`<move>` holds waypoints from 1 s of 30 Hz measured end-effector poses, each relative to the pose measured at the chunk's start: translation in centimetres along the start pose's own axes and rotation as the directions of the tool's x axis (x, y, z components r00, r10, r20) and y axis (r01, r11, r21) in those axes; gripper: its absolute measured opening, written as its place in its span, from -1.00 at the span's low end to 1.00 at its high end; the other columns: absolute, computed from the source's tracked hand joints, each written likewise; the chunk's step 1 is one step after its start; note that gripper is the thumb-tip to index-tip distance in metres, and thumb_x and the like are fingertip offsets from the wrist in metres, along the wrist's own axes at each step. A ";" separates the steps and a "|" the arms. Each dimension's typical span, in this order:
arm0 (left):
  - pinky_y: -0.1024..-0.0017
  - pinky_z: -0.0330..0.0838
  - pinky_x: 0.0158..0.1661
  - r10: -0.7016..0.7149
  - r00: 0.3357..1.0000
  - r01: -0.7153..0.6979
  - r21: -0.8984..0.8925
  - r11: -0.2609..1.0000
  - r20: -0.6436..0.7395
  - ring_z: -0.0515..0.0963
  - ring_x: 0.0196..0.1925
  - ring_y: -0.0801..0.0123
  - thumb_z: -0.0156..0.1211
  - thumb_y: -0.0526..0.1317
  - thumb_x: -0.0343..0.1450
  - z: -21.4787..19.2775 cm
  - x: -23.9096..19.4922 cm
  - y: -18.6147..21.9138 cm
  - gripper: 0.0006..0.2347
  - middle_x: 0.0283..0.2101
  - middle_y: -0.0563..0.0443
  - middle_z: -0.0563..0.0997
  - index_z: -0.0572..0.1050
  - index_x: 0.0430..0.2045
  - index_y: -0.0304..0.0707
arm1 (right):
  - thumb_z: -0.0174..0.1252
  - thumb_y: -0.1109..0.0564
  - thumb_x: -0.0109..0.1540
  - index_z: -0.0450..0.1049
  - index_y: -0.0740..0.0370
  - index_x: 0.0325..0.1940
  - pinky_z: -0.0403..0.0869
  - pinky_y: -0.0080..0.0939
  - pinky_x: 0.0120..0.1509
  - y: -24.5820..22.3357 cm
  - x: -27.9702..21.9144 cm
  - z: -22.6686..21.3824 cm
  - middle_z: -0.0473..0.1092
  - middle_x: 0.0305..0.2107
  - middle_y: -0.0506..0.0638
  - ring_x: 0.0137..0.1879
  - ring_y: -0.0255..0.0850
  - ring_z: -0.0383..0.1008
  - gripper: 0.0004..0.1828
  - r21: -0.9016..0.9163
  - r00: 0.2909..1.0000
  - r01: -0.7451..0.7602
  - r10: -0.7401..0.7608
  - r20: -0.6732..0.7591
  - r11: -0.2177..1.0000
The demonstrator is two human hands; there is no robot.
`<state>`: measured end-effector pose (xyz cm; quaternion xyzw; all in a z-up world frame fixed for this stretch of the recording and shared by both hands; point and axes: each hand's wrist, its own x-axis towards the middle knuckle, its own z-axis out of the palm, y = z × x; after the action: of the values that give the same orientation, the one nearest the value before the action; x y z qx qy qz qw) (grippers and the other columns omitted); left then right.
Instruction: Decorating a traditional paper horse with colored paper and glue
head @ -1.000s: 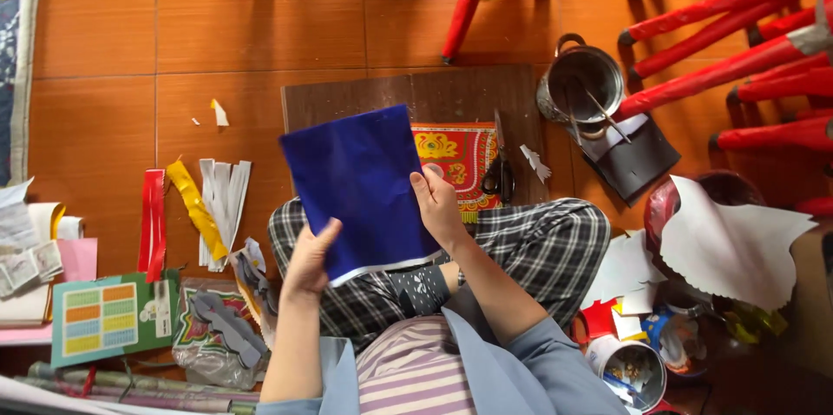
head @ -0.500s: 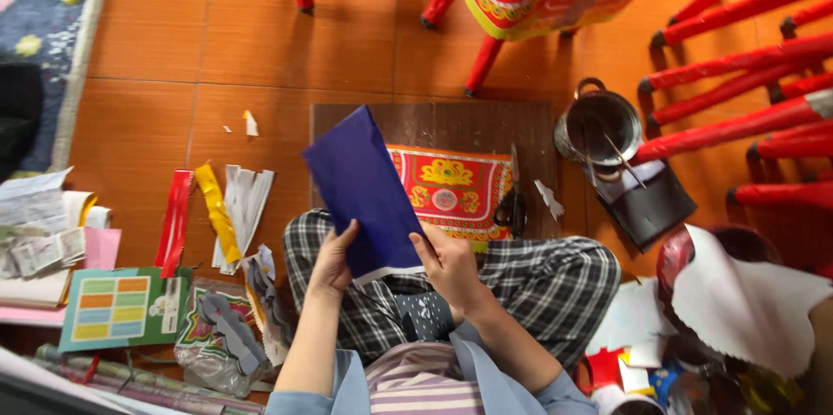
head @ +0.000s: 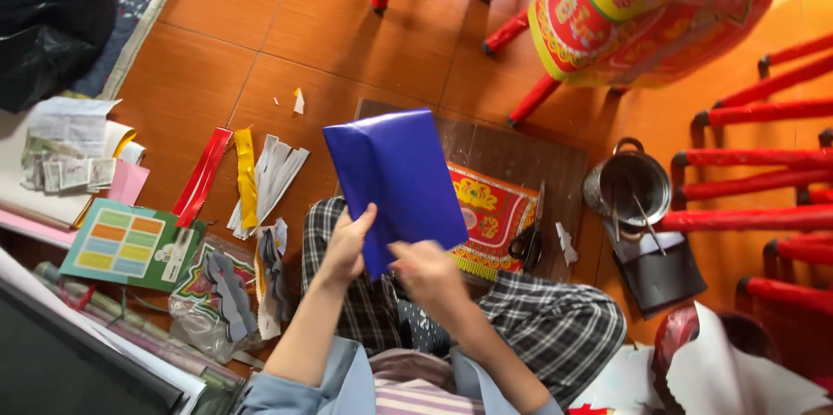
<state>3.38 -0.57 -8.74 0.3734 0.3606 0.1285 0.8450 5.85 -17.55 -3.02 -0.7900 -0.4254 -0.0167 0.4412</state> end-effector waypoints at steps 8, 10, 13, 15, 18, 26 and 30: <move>0.02 0.59 -0.34 -0.101 0.995 0.102 -0.132 0.986 0.013 0.66 -0.35 0.01 0.21 -0.31 0.40 -3.0 -1.7 2.3 -0.80 -0.32 -0.34 0.60 0.49 -0.12 -0.26 | -0.06 -0.09 0.36 0.42 0.21 0.05 0.43 -0.20 -0.11 4.2 1.9 -3.7 0.42 -0.28 0.07 -0.18 -0.20 0.40 -0.62 0.496 0.780 -0.580 0.617 0.107 0.646; 0.01 0.58 -0.33 -0.116 0.993 0.118 -0.133 0.984 0.024 0.66 -0.34 0.00 0.21 -0.31 0.39 -2.4 -1.9 3.1 -0.80 -0.31 -0.34 0.61 0.49 -0.12 -0.26 | 0.03 -0.07 0.34 0.54 0.17 -0.13 0.45 -0.42 -0.27 4.5 2.0 -2.9 0.43 -0.45 -0.11 -0.32 -0.34 0.39 -0.70 0.521 0.751 -0.613 0.642 0.153 0.594; 0.07 0.60 -0.33 -0.114 0.992 0.120 -0.111 0.987 0.055 0.67 -0.31 0.06 0.21 -0.24 0.40 -1.4 -3.0 3.6 -0.79 -0.29 -0.28 0.63 0.48 -0.11 -0.17 | 0.02 -0.04 0.35 0.44 0.13 -0.37 0.31 -0.40 -0.38 2.9 2.2 -2.7 0.26 -0.64 -0.14 -0.49 -0.36 0.22 -0.71 0.453 0.796 -0.504 0.599 -0.087 0.735; 0.07 0.60 -0.34 -0.153 0.984 0.156 -0.025 0.987 0.091 0.68 -0.33 0.03 0.33 -0.39 0.29 -2.0 -2.6 2.1 -0.81 -0.33 -0.30 0.65 0.57 -0.25 -0.26 | 0.01 -0.02 0.36 0.36 0.13 -0.44 0.24 -0.36 -0.40 3.2 1.8 -2.0 0.19 -0.71 -0.09 -0.53 -0.32 0.16 -0.68 0.379 0.814 -0.464 0.554 -0.173 0.801; 0.23 0.61 -0.31 -0.041 0.998 0.034 0.130 0.991 0.051 0.67 -0.37 0.24 0.39 -0.40 0.25 0.7 -4.3 5.1 -0.84 -0.41 -0.17 0.66 0.62 -0.36 -0.27 | 0.15 0.01 0.29 0.32 0.15 -0.52 0.25 -0.41 -0.38 6.9 0.7 -1.2 0.21 -0.70 -0.07 -0.50 -0.33 0.19 -0.66 0.326 0.865 -0.403 0.472 -0.170 0.855; 0.32 0.56 -0.24 0.193 0.975 -0.177 0.134 0.975 -0.111 0.65 -0.37 0.31 0.40 -0.40 0.25 -3.2 -2.5 9.1 -0.81 -0.41 -0.05 0.63 0.61 -0.32 -0.19 | 0.07 0.02 0.31 0.35 0.09 0.15 0.52 0.00 -0.09 11.4 -1.8 -6.2 0.50 -0.27 0.25 -0.17 0.04 0.57 -0.66 -0.019 0.666 -0.743 0.743 0.067 0.669; 0.11 0.50 -0.11 0.172 0.933 -0.166 0.047 0.985 -0.318 0.58 -0.23 0.11 0.48 -0.32 0.21 -2.3 -3.0 10.0 -0.68 -0.31 -0.25 0.54 0.55 -0.20 -0.38 | 0.03 0.03 0.29 -0.22 0.17 0.49 0.49 0.26 0.10 16.1 -5.5 -7.3 0.41 -0.12 0.50 0.04 0.33 0.51 -0.20 -0.507 0.431 -0.756 0.898 0.089 0.413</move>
<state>0.12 6.10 -0.97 0.3854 0.4608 0.2560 0.7573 15.94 -30.39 -11.79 -0.9547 -0.0267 0.2625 0.1374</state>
